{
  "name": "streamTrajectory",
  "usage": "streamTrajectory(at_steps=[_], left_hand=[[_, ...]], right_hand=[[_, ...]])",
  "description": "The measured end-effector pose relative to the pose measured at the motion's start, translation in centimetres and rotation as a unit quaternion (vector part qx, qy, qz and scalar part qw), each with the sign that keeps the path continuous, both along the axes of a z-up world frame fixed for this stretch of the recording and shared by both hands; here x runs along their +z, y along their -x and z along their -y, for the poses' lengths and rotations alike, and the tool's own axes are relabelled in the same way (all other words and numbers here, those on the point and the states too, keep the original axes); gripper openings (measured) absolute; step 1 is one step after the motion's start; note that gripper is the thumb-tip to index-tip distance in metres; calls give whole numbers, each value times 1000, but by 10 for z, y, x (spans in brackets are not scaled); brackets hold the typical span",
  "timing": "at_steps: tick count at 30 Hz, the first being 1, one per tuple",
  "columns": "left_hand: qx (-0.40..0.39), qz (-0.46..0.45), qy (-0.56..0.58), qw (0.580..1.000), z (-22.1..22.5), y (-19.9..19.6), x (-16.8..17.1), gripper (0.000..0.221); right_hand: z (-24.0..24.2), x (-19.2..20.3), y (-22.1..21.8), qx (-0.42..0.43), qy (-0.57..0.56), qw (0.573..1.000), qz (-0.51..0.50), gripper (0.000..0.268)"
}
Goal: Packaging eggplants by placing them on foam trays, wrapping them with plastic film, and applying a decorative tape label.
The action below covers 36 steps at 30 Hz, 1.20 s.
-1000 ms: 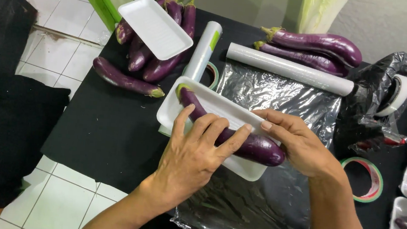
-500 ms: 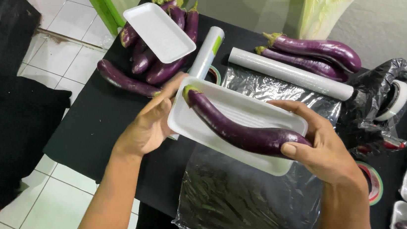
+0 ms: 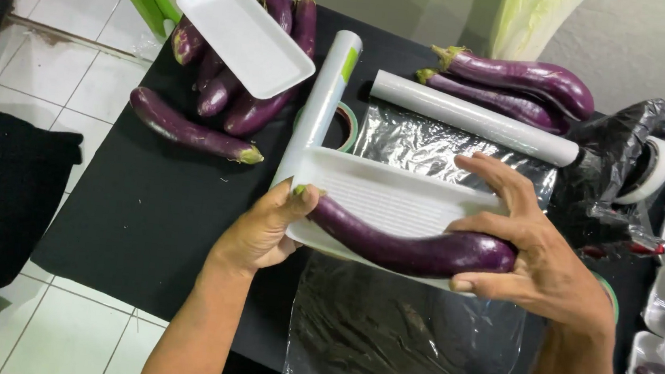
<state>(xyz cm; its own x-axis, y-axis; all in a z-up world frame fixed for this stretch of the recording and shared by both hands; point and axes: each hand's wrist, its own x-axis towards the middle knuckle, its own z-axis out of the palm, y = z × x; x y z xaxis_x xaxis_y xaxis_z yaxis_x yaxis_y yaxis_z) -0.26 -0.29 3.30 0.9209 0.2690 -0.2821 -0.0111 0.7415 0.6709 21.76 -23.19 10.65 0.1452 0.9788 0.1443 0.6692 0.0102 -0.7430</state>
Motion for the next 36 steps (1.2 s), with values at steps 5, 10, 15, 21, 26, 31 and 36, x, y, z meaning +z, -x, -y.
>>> streamTrajectory(at_steps=[5, 10, 15, 21, 26, 31, 36], left_hand=[[-67, 35, -15, 997, -1, 4, -4, 89], [-89, 82, -111, 986, -4, 7, -10, 28], [-101, 48, -89, 990, -2, 6, -12, 59], [-64, 57, -98, 992, -1, 5, -7, 61], [-44, 44, -69, 996, -3, 6, -3, 63], [-76, 41, -19, 996, -4, 9, -5, 61], [-66, 48, -90, 993, -5, 12, -10, 63]], right_hand=[[-1, -6, -6, 30, 30, 994, -101, 46], [-3, -8, -9, 32, 88, 993, -69, 49], [5, -3, -8, 49, 107, 993, -32, 54], [17, 6, -14, -23, 84, 992, -90, 70], [23, 9, -25, -5, 69, 981, -183, 56], [24, -8, -27, 19, -8, 987, -162, 53], [20, -8, -25, 17, 1, 987, -162, 48]])
